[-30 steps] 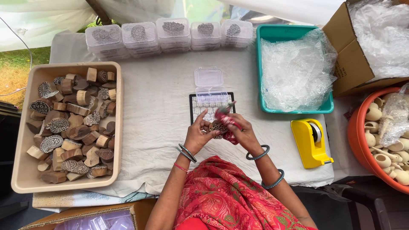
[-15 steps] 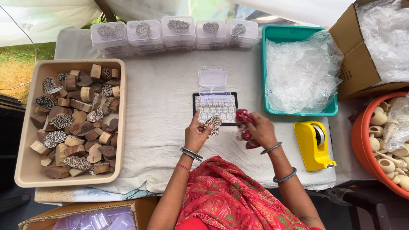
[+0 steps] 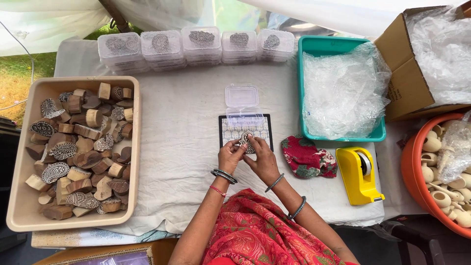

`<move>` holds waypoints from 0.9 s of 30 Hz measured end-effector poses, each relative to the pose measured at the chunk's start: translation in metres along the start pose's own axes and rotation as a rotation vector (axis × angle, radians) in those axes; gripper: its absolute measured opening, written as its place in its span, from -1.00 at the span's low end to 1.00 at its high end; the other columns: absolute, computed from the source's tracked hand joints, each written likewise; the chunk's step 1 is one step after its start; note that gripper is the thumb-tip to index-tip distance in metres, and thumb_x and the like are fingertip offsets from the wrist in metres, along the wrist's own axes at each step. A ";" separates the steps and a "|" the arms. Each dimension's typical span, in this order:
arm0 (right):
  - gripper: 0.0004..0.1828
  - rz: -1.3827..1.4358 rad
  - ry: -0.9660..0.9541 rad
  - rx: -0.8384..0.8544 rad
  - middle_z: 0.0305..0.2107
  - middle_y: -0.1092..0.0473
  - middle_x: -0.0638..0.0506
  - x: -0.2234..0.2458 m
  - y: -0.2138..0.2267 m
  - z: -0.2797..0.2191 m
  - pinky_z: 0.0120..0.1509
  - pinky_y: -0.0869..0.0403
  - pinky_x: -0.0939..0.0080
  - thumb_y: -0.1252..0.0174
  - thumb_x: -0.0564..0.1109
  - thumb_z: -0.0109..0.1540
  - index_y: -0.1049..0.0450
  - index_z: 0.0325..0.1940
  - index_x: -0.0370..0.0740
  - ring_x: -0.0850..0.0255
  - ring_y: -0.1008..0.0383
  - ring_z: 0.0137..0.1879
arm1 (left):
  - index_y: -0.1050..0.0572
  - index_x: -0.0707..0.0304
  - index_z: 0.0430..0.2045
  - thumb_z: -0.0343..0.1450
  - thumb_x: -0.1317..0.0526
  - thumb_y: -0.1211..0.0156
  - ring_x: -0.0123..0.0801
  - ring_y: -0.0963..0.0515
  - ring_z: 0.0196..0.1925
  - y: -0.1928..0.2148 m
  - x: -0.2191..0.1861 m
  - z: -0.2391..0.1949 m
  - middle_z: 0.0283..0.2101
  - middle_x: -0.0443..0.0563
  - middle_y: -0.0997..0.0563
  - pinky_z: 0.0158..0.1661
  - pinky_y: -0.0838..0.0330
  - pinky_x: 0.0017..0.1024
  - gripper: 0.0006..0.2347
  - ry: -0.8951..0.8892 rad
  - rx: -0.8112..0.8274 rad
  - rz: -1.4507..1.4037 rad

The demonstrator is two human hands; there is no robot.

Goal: The person wipes a wooden stamp with a cloth, places it into a small plastic container, and then wraps the container in bubble wrap. They secure the bubble wrap using a tape dispenser and tape, repeating the wrapping process to ensure the item is fully covered.

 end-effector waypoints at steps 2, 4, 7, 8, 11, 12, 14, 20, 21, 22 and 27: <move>-0.28 0.052 -0.040 0.001 0.05 -0.43 -0.17 -0.017 -0.009 0.001 -0.03 -0.60 0.11 -0.39 -0.04 0.13 -0.36 0.35 -0.22 0.03 -0.56 0.02 | -0.53 0.48 0.01 0.41 0.15 -0.38 -0.51 -0.61 -0.41 -0.004 -0.016 0.001 -0.37 -0.01 -0.66 -0.40 -0.46 -0.56 -0.62 0.033 0.010 0.043; -0.38 0.102 -0.083 -0.002 0.03 -0.46 -0.15 -0.033 -0.010 0.008 -0.06 -0.63 0.15 -0.35 -0.07 0.19 -0.40 0.31 -0.20 0.07 -0.60 -0.03 | -0.54 0.45 0.01 0.43 0.09 -0.34 -0.48 -0.63 -0.37 -0.006 -0.033 0.009 -0.33 0.00 -0.67 -0.35 -0.47 -0.53 -0.62 0.066 0.024 0.087; -0.51 0.158 -0.076 -0.075 -0.05 -0.49 -0.16 -0.055 0.002 0.027 -0.11 -0.64 0.18 -0.35 -0.11 0.22 -0.46 0.22 -0.25 0.08 -0.63 -0.07 | -0.52 0.35 0.07 0.44 0.01 -0.27 -0.16 -0.62 -0.09 -0.008 -0.066 0.030 -0.06 0.17 -0.60 -0.12 -0.50 -0.32 -0.58 -0.250 -0.153 0.546; -0.52 0.152 -0.080 -0.115 -0.07 -0.50 -0.16 -0.061 0.006 0.036 -0.10 -0.63 0.17 -0.36 -0.11 0.21 -0.47 0.19 -0.25 0.07 -0.63 -0.07 | -0.49 0.29 0.13 0.42 0.04 -0.29 -0.05 -0.55 0.02 -0.010 -0.079 0.036 0.08 0.21 -0.51 -0.03 -0.47 -0.24 -0.56 -0.380 -0.202 0.797; -0.52 0.093 -0.059 -0.182 -0.08 -0.53 -0.13 -0.082 0.006 0.066 -0.05 -0.60 0.13 -0.40 -0.07 0.18 -0.51 0.15 -0.22 0.06 -0.61 -0.04 | -0.48 0.18 0.13 0.37 0.08 -0.32 0.04 -0.46 0.15 -0.010 -0.086 0.051 0.31 0.18 -0.36 0.07 -0.44 -0.16 -0.56 -0.409 -0.183 1.112; -0.51 0.043 -0.038 -0.210 -0.07 -0.54 -0.11 -0.089 0.003 0.075 0.00 -0.58 0.10 -0.43 -0.05 0.16 -0.52 0.14 -0.19 0.04 -0.60 -0.01 | -0.50 0.13 0.07 0.35 0.10 -0.33 0.03 -0.45 0.17 -0.009 -0.082 0.054 0.38 0.12 -0.30 0.09 -0.44 -0.17 -0.60 -0.306 -0.113 1.176; -0.50 -0.034 -0.012 -0.185 -0.07 -0.55 -0.06 -0.087 -0.005 0.084 0.03 -0.54 0.08 -0.44 -0.04 0.13 -0.54 0.12 -0.16 0.04 -0.56 0.00 | -0.52 0.15 -0.04 0.34 0.13 -0.36 0.01 -0.46 0.19 0.001 -0.051 0.059 0.40 0.13 -0.29 0.10 -0.45 -0.19 -0.67 -0.288 -0.114 1.188; -0.43 -0.168 -0.069 0.009 -0.14 -0.56 0.06 -0.093 -0.056 0.075 0.11 -0.38 0.05 -0.46 0.00 0.04 -0.55 0.13 -0.06 0.12 -0.45 0.01 | -0.52 0.27 -0.15 0.31 0.24 -0.41 0.04 -0.45 0.25 0.026 0.004 0.049 0.35 0.24 -0.33 0.15 -0.42 -0.19 -0.71 -0.324 -0.164 1.166; -0.39 -0.184 -0.098 0.031 -0.16 -0.55 0.07 -0.096 -0.064 0.071 0.14 -0.32 0.03 -0.46 0.01 0.04 -0.54 0.16 -0.06 0.15 -0.44 0.02 | -0.51 0.28 -0.12 0.30 0.26 -0.41 0.06 -0.44 0.25 0.027 0.007 0.048 0.31 0.25 -0.36 0.16 -0.40 -0.19 -0.69 -0.356 -0.170 1.167; -0.39 -0.185 -0.095 0.036 -0.16 -0.55 0.07 -0.098 -0.070 0.069 0.14 -0.32 0.03 -0.46 0.01 0.04 -0.54 0.16 -0.06 0.15 -0.44 0.02 | -0.51 0.28 -0.12 0.30 0.26 -0.41 0.06 -0.44 0.25 0.028 0.005 0.047 0.31 0.25 -0.36 0.16 -0.40 -0.19 -0.69 -0.353 -0.175 1.164; -0.33 -0.231 -0.158 -0.009 -0.15 -0.52 0.06 -0.095 -0.079 0.072 0.19 -0.19 0.00 -0.49 0.09 0.01 -0.52 0.18 -0.05 0.15 -0.39 0.14 | -0.52 0.22 -0.16 0.32 0.29 -0.35 -0.07 -0.50 0.21 0.030 0.000 0.053 0.27 0.12 -0.45 0.13 -0.44 -0.24 -0.76 -0.341 -0.177 1.180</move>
Point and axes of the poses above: each hand's wrist, its own z-axis towards the middle knuckle, its own y-axis out of the back of the hand, x = y × z, the point moved 1 cm from there along z, towards the middle knuckle
